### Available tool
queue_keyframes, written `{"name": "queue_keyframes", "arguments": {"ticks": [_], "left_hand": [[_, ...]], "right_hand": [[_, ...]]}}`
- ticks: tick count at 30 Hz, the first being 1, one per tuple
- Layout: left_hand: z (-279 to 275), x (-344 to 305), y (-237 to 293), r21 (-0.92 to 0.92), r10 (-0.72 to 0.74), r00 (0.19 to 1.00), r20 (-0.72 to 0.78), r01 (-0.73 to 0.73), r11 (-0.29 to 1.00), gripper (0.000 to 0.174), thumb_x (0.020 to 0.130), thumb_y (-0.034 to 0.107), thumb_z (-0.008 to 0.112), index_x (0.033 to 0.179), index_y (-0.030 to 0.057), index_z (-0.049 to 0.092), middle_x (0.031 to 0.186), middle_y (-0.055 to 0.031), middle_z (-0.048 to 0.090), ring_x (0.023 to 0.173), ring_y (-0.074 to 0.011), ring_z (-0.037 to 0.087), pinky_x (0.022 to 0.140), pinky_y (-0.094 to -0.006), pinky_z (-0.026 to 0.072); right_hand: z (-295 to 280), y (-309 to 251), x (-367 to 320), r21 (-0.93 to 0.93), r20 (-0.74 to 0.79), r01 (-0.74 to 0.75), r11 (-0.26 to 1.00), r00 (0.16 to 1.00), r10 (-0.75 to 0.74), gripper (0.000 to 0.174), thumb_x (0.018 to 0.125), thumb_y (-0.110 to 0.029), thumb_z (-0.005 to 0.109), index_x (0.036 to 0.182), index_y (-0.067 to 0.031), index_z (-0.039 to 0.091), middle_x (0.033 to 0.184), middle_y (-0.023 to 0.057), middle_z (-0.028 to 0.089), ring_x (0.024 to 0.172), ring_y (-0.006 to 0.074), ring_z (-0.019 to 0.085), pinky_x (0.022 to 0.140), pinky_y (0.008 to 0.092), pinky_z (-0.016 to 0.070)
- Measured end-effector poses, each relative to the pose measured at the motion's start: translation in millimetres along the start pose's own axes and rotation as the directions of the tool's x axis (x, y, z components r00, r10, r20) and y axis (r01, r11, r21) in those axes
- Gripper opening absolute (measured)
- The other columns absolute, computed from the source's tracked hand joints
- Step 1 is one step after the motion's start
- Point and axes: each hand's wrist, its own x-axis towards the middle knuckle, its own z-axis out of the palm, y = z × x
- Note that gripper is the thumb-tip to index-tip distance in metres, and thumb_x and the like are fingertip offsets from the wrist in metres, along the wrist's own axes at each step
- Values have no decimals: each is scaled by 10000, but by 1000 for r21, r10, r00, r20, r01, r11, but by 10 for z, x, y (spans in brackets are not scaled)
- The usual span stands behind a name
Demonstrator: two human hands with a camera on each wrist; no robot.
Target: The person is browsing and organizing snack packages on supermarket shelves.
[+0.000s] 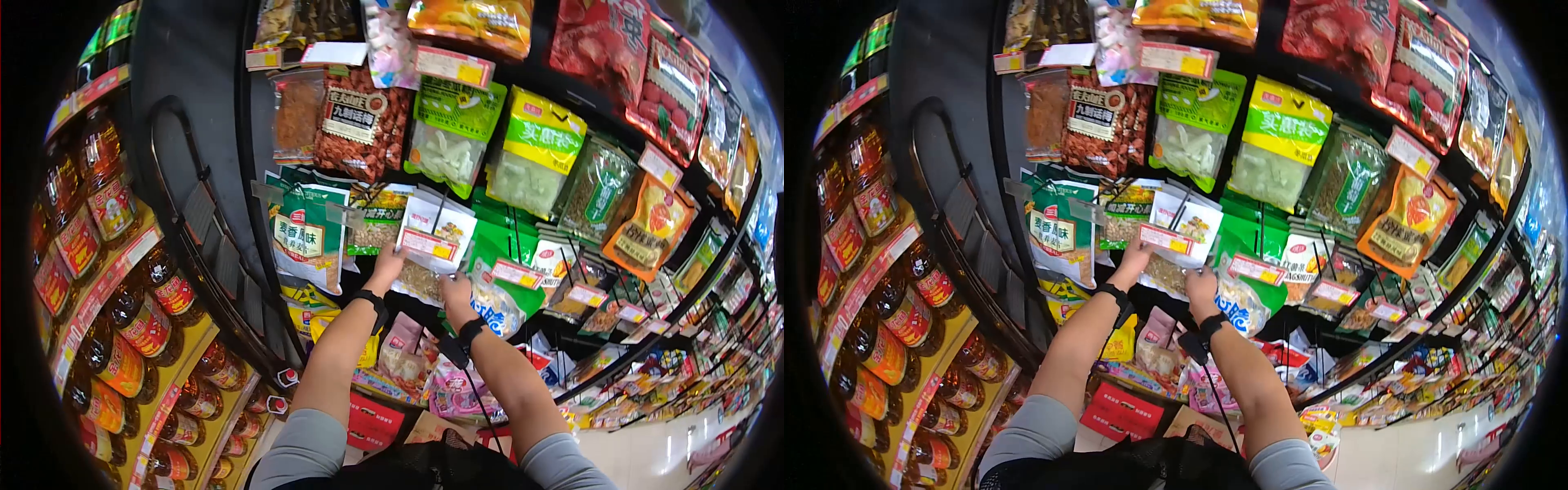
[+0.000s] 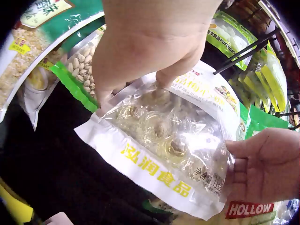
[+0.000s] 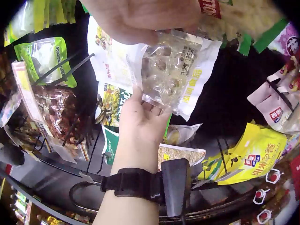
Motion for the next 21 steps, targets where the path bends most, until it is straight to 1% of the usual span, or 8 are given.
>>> {"name": "queue_keyframes", "arguments": {"ticks": [1,4,5,8,14,17,20,21], "left_hand": [[4,15,-14,1,8,1000,-8,-8,1000,320,918,293,676,998,-13,626,889,-128,653,813,-226,605,752,-368,470],[30,4,-47,-41,-2,1000,-18,1,999,347,922,308,675,1024,-19,621,895,-124,654,820,-225,606,757,-366,470],[34,-6,-55,-62,-11,1000,-16,10,998,356,923,313,675,1032,-21,620,896,-123,655,821,-226,606,758,-365,470],[-17,-51,24,-78,-53,999,2,53,996,395,921,347,680,1045,-22,612,891,-113,651,814,-226,604,757,-367,472],[-139,-155,208,-58,-165,986,28,167,984,446,888,375,706,1045,-30,605,875,-108,646,805,-216,601,750,-359,475],[-178,-249,268,-44,-236,969,69,239,970,468,880,348,708,1092,-51,588,964,-141,671,887,-222,630,798,-343,484],[-176,-300,31,-49,-184,983,30,185,981,504,880,327,703,1154,-72,561,1084,-173,674,992,-233,642,867,-333,486],[-221,-374,129,-4,-220,974,53,221,975,525,881,314,697,1207,-65,540,1159,-190,660,1057,-245,636,916,-329,478]], "right_hand": [[29,127,71,-11,-8,42,999,999,-42,372,802,-213,652,1064,52,646,939,257,691,902,402,666,804,434,505],[43,170,86,50,5,60,997,998,-60,393,805,-229,665,1079,53,640,959,260,690,913,410,664,805,441,504],[46,197,94,4,-4,68,998,998,-68,400,815,-250,681,1076,50,639,969,262,688,922,414,661,812,446,505],[66,239,124,-133,-21,44,990,999,-47,373,821,-219,688,1074,51,649,944,201,692,858,307,664,776,388,501],[65,367,116,-154,45,75,985,997,-69,390,834,-234,668,1106,41,623,975,220,680,880,324,659,788,402,498],[44,303,-42,-159,86,67,985,995,-53,417,854,-214,612,1177,43,553,1074,321,645,1049,474,613,889,491,489],[-28,207,-251,-44,128,183,982,976,-176,402,848,-184,597,1173,42,525,1079,350,625,1055,496,596,900,499,484],[-96,74,-356,-166,148,84,983,987,-59,521,837,-185,636,1290,34,500,1152,298,629,1112,437,598,938,441,470]]}}
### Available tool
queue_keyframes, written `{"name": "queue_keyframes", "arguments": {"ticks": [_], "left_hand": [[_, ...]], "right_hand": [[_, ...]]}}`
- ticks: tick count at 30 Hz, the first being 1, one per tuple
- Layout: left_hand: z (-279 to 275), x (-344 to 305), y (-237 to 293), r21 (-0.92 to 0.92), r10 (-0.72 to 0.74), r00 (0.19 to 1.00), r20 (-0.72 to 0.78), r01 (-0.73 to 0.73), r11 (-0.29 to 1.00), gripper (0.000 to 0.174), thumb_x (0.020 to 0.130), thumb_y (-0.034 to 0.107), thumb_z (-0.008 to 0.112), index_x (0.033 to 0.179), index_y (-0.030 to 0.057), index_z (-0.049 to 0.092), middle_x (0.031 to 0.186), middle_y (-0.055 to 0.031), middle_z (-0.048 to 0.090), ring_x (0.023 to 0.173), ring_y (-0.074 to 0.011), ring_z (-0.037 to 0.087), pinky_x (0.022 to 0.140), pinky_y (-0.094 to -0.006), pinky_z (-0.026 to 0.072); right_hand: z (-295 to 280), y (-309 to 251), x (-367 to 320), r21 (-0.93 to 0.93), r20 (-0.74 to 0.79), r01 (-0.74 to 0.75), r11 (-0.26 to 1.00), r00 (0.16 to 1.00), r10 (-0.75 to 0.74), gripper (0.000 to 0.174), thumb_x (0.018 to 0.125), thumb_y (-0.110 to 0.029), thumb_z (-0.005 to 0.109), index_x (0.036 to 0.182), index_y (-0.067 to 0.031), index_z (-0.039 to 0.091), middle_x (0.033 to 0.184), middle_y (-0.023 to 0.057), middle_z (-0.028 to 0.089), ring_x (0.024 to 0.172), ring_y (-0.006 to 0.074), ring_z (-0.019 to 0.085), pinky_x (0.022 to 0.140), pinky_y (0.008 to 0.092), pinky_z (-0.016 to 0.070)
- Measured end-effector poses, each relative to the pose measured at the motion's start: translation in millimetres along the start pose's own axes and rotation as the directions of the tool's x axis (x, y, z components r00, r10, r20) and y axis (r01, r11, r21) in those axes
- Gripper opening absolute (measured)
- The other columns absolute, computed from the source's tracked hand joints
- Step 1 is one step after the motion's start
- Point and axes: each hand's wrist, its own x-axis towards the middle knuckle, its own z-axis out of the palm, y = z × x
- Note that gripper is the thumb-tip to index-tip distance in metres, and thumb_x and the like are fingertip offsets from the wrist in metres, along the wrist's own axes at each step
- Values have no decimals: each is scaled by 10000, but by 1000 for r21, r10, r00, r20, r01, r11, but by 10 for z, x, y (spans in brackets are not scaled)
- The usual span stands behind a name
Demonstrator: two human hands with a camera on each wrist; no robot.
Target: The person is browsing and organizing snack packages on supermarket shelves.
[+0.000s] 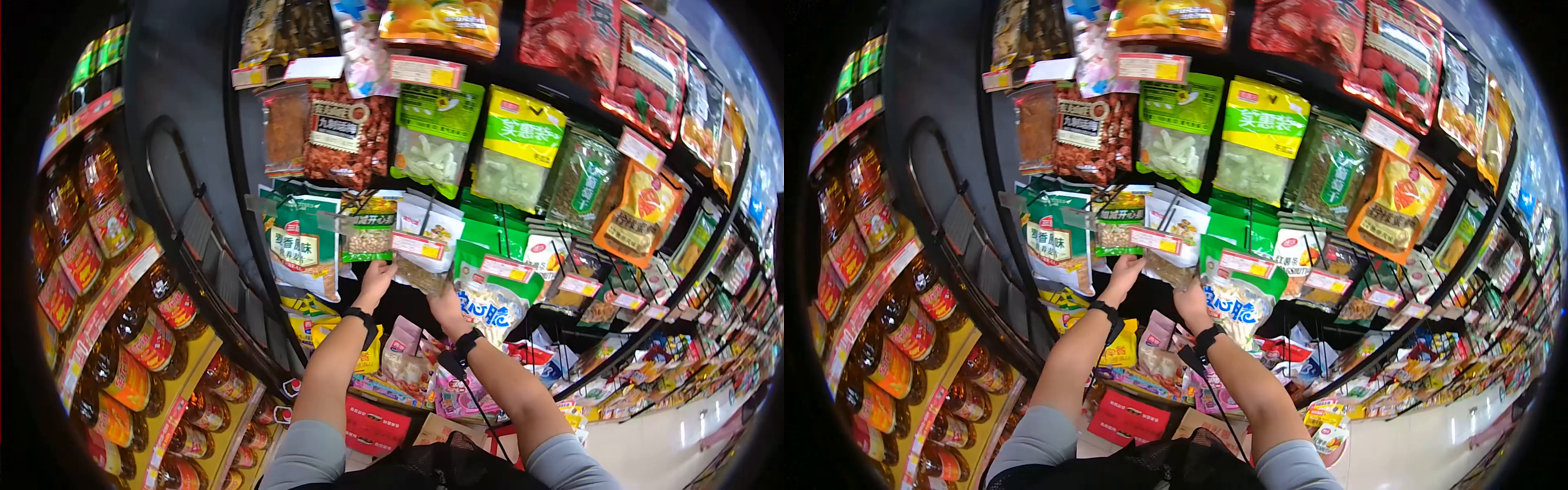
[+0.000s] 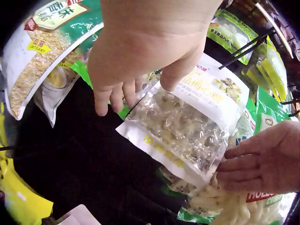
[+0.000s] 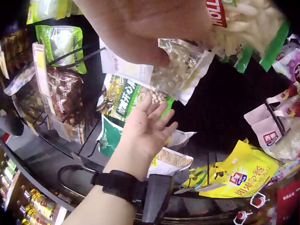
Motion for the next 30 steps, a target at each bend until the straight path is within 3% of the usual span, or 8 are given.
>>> {"name": "queue_keyframes", "arguments": {"ticks": [5,9,12,17,21,25,27,30], "left_hand": [[-187,-442,115,-5,-174,983,64,175,985,301,910,297,669,1084,64,589,978,-63,658,843,-153,631,698,-304,498],[-439,-1005,467,13,-62,948,312,61,998,188,965,256,620,1023,79,599,861,-21,656,703,-95,605,584,-245,472],[-732,-1487,1187,60,64,920,386,-95,994,159,982,215,597,1010,59,611,820,-26,655,665,-74,594,588,-230,478],[-1153,-1471,2287,82,279,921,271,-311,947,165,984,201,595,977,38,614,730,-13,622,637,-56,565,576,-218,455],[-1476,-827,2842,87,480,872,95,-487,869,181,992,195,572,1079,36,585,871,-24,647,757,-78,603,673,-228,480],[-1737,92,2971,267,605,785,-129,-560,784,493,925,264,669,1258,-63,509,1168,-184,633,1039,-221,625,875,-326,507],[-1833,434,2991,238,490,846,-210,-442,865,739,894,356,692,1375,-117,390,1333,-269,540,1215,-302,559,1009,-368,448],[-1879,780,2848,158,370,907,-200,-342,926,783,918,417,666,1450,-49,328,1372,-225,525,1229,-274,539,1017,-375,424]], "right_hand": [[-269,-15,-291,111,299,197,974,928,-222,554,879,-216,658,1339,41,486,1183,279,633,1134,352,624,923,398,491],[-1156,-813,-879,19,717,468,883,610,-339,345,918,-246,649,1180,-22,640,1018,170,715,892,289,692,802,368,538],[-1576,-1116,-973,249,724,533,809,452,-521,246,936,-218,643,1109,-48,682,944,123,722,834,225,695,761,344,538],[-1848,-1860,-600,414,649,269,870,583,-489,138,954,-129,603,1003,-17,666,878,35,692,797,104,652,707,259,532],[-1652,-2432,-96,382,508,348,856,696,-509,147,921,-121,612,1000,-8,660,859,30,678,754,105,625,693,256,525],[-1168,-2802,448,383,370,342,858,794,-483,225,915,-132,638,1101,-7,617,979,49,662,860,127,629,754,290,526],[-929,-2948,622,377,342,347,858,809,-478,398,896,-191,670,1231,-7,559,1038,56,664,945,156,623,791,324,514],[-544,-3062,790,480,264,340,809,823,-503,552,854,-120,715,1309,84,478,1080,112,657,944,183,617,817,301,492]]}}
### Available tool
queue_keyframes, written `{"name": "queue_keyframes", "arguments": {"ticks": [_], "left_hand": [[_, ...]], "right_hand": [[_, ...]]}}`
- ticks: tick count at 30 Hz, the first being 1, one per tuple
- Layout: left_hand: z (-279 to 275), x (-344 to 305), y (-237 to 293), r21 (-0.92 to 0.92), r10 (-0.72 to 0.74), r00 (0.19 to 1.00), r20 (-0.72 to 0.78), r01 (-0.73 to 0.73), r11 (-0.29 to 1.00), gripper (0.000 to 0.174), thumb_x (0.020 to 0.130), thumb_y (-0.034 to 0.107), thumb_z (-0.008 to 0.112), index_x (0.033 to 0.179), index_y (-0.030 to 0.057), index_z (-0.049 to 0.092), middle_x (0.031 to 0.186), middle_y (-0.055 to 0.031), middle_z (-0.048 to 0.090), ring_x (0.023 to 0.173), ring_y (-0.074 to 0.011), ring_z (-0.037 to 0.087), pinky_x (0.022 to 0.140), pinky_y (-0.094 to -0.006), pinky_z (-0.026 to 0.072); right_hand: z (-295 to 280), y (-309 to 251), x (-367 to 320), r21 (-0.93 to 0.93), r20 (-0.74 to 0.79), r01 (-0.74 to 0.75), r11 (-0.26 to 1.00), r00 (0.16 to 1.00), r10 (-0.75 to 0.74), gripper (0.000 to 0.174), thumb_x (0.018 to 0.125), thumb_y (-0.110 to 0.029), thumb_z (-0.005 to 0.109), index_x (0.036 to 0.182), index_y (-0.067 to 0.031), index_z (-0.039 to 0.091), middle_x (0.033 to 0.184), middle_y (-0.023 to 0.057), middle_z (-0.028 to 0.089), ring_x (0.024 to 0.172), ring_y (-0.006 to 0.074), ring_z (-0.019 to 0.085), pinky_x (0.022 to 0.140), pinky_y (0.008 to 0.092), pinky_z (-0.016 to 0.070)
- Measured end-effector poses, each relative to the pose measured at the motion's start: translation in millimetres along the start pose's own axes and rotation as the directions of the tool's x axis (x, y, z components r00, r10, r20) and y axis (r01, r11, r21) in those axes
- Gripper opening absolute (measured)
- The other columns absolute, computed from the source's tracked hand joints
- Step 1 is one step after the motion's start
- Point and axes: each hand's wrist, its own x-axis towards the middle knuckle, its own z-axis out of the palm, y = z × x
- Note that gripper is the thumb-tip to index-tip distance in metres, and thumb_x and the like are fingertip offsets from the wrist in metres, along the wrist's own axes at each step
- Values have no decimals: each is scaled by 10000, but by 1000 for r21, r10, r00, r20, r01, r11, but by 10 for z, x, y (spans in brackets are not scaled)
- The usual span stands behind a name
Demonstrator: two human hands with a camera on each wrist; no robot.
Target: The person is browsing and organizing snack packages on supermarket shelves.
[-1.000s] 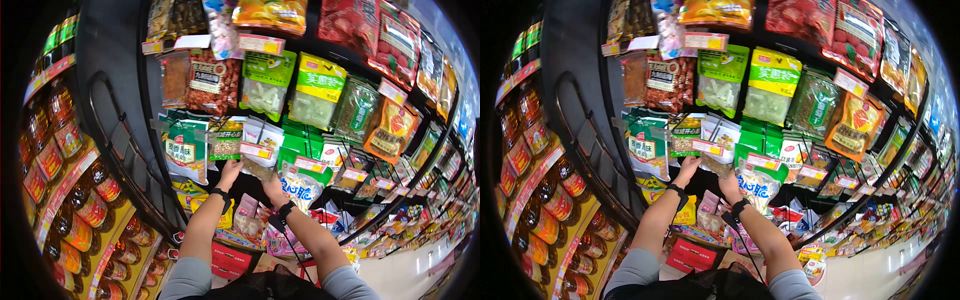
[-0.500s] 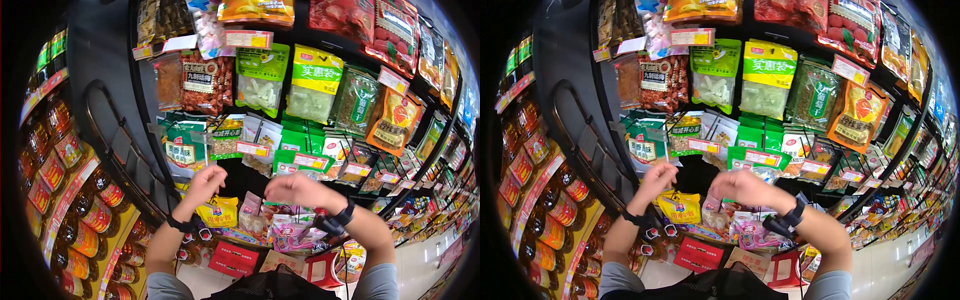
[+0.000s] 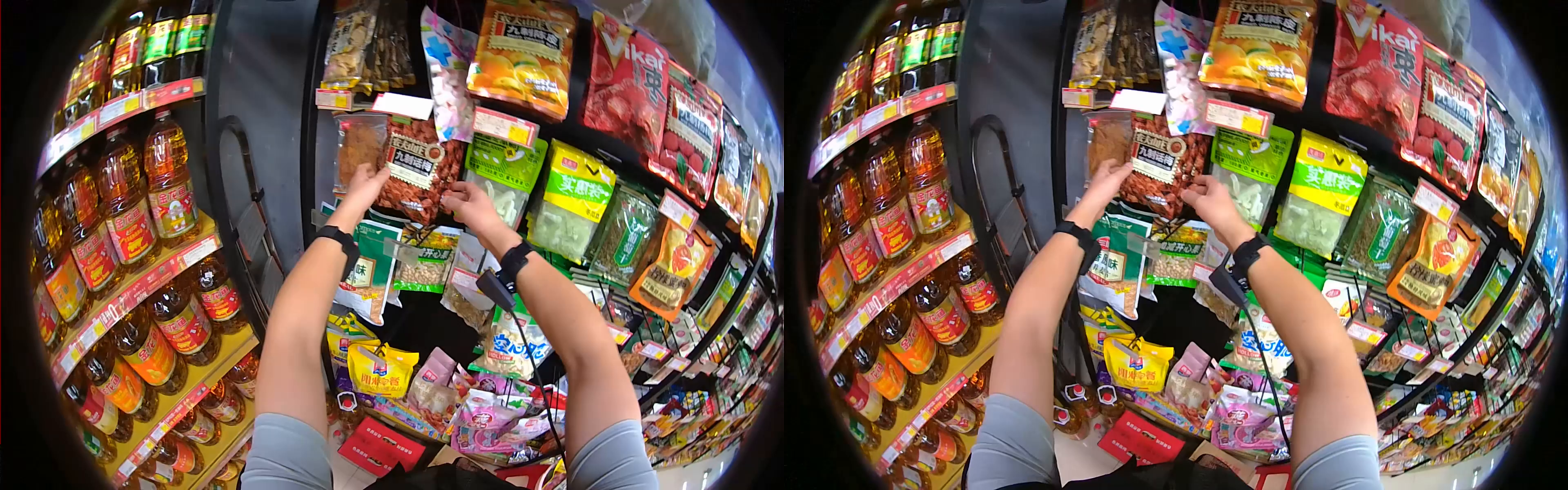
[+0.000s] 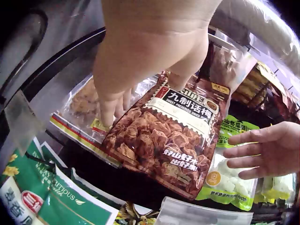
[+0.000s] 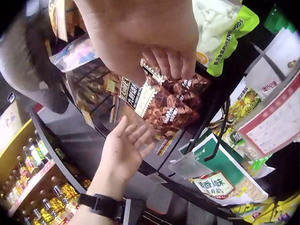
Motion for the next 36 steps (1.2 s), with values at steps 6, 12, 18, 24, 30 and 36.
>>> {"name": "queue_keyframes", "arguments": {"ticks": [6,12,18,24,30,36], "left_hand": [[28,-273,286,-28,-123,981,149,128,991,781,941,476,592,1499,25,284,1515,-160,401,1403,-306,368,1104,-505,291],[-4,-406,391,-44,-194,955,223,208,977,830,896,538,622,1501,77,290,1531,-168,364,1434,-326,305,1111,-551,253],[137,-467,303,-86,-272,929,249,301,950,760,889,545,637,1464,130,362,1487,-149,410,1407,-332,342,1099,-574,264],[257,-593,320,-34,-195,963,189,204,978,635,896,526,647,1344,109,477,1358,-107,522,1277,-256,474,1031,-500,357],[15,-788,427,-415,-52,977,208,136,899,519,910,331,712,1265,-9,543,1152,-103,662,1020,-167,643,904,-328,498],[-353,-1030,688,-636,61,956,288,143,758,318,967,184,613,1224,9,544,1166,-113,664,1000,-189,685,886,-341,562]], "right_hand": [[307,-45,114,49,-50,-21,999,998,23,594,852,-68,701,1346,104,421,1080,150,673,949,200,649,830,322,503],[387,31,216,12,-75,-88,996,993,88,527,836,-57,712,1288,95,486,990,138,695,876,195,664,776,317,513],[549,483,460,-79,-89,-29,996,996,22,423,819,-196,749,1128,70,636,975,166,709,885,228,676,789,341,516],[505,365,290,-116,-137,38,993,989,-54,309,864,-147,652,1096,57,643,990,173,706,859,262,672,769,374,510],[413,29,-138,50,56,-10,999,998,7,244,900,-129,622,1069,45,652,966,116,689,846,164,616,767,322,485],[427,-461,-425,425,192,-40,904,980,-46,232,964,-130,567,1101,35,655,1040,95,695,904,157,632,834,309,486]]}}
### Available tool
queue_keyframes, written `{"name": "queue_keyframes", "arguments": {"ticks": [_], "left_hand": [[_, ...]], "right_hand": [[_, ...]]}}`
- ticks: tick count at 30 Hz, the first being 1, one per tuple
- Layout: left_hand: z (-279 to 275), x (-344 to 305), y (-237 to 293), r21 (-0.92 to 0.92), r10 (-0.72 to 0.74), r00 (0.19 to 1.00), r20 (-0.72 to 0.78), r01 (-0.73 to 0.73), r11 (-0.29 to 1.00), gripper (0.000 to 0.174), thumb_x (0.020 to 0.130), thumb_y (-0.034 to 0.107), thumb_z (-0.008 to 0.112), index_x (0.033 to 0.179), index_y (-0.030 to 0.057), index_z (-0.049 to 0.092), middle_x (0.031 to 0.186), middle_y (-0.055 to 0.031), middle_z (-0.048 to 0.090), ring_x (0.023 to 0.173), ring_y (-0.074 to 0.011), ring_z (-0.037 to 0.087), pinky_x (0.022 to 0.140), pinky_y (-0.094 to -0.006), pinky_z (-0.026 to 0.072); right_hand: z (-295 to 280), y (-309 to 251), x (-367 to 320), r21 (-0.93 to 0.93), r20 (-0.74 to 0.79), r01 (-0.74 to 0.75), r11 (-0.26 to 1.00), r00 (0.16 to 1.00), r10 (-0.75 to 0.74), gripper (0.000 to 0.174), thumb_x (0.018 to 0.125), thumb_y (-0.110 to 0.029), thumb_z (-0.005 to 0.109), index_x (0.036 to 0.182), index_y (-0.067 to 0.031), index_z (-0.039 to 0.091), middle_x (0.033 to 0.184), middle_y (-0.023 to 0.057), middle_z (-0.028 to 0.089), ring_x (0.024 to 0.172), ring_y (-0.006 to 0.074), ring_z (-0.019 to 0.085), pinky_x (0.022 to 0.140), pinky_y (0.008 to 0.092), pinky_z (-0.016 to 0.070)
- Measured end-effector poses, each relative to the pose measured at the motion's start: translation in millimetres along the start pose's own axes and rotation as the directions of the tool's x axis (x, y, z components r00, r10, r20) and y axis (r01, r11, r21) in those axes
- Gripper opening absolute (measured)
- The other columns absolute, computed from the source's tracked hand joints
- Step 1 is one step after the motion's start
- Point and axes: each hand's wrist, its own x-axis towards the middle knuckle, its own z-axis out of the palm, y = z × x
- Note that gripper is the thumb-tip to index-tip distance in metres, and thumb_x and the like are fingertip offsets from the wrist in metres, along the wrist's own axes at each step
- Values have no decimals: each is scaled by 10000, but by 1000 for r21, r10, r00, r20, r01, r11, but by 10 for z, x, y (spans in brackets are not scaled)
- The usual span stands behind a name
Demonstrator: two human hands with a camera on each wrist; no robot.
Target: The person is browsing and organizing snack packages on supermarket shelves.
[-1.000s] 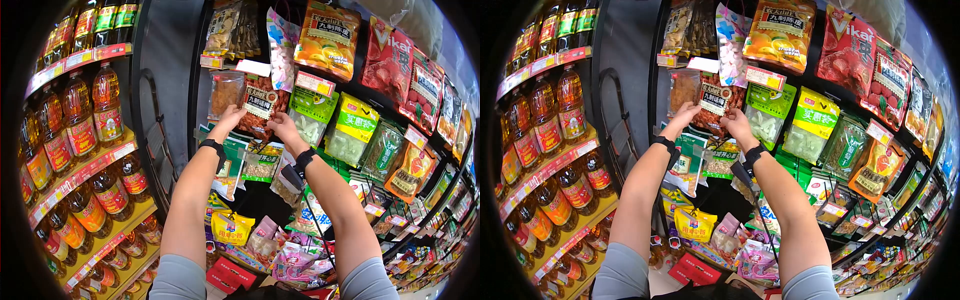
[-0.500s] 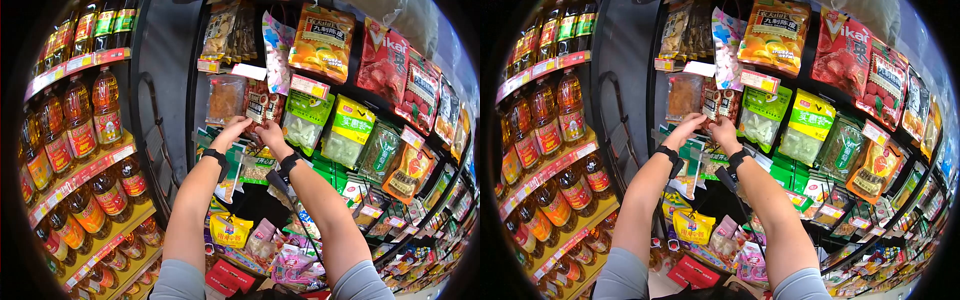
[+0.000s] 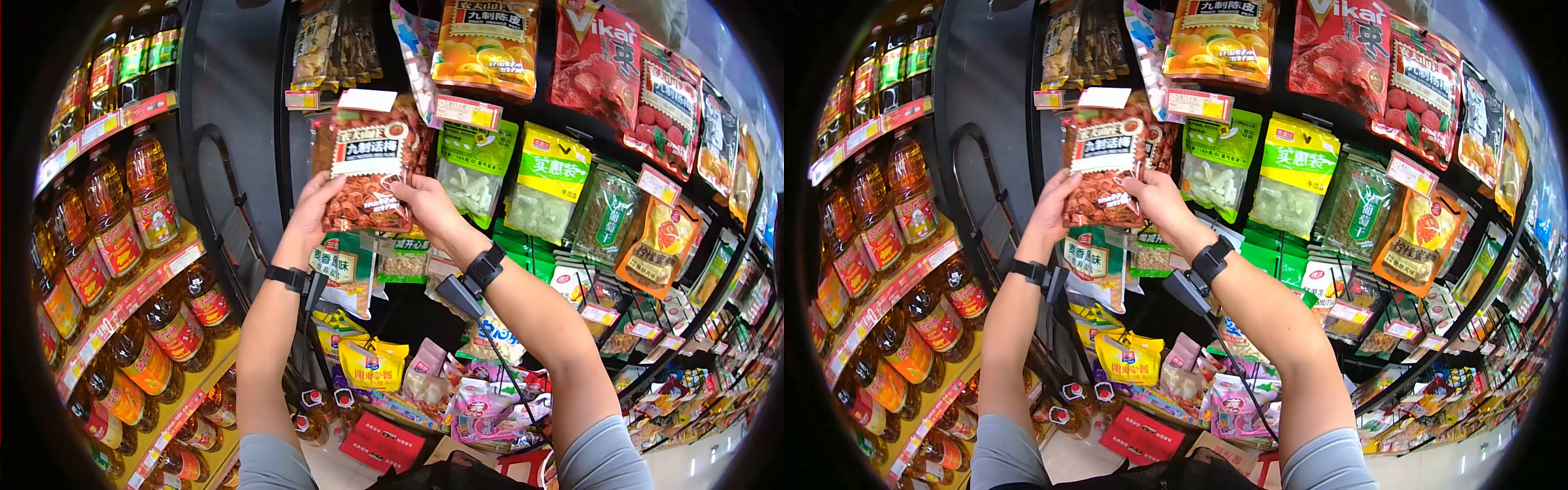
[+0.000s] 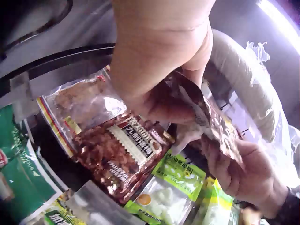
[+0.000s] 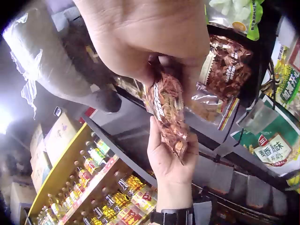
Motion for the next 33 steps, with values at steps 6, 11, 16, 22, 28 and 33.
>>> {"name": "queue_keyframes", "arguments": {"ticks": [6,11,16,22,28,33], "left_hand": [[294,-431,220,-64,18,999,-51,-21,998,287,969,142,588,1212,5,522,1173,-133,646,1050,-202,664,903,-347,552],[319,-881,76,-102,1,998,-59,-7,995,400,1000,126,496,1373,-5,434,1307,-155,589,1167,-243,619,985,-386,518],[623,-1498,-93,-7,46,988,-146,-47,999,418,997,103,487,1392,-10,416,1336,-151,564,1200,-241,588,1024,-382,473],[1082,-2241,-908,174,156,988,-20,-150,973,670,916,141,651,1465,-33,309,1382,-124,504,1248,-215,514,1081,-369,375],[1721,-2868,-2119,147,-302,878,371,265,953,713,885,173,747,1433,-32,340,1352,-123,535,1214,-201,534,1057,-362,400],[2423,-3486,-3166,179,-510,623,593,515,838,397,914,50,677,1270,4,508,1198,-70,624,1071,-139,596,946,-297,469]], "right_hand": [[181,-153,-240,67,79,-66,996,995,60,244,965,-115,564,1134,42,645,1066,104,702,921,155,651,854,304,499],[238,-148,-575,115,127,-194,974,976,179,240,960,-93,570,1148,41,634,1069,116,705,934,169,681,849,319,544],[144,-80,-1090,51,185,-260,964,951,247,251,956,-114,595,1146,44,638,1054,92,703,928,138,664,835,286,530],[-536,-24,-2454,-332,180,-61,941,975,127,313,959,-141,631,1227,16,593,1050,58,703,900,112,603,830,309,507],[-1125,206,-4285,-336,-269,-458,823,884,382,301,936,-181,690,1147,24,628,960,61,709,883,75,579,805,286,494],[-1329,747,-5770,-72,-604,-625,777,647,465,327,935,-126,666,1199,42,572,1012,73,699,890,110,616,808,309,513]]}}
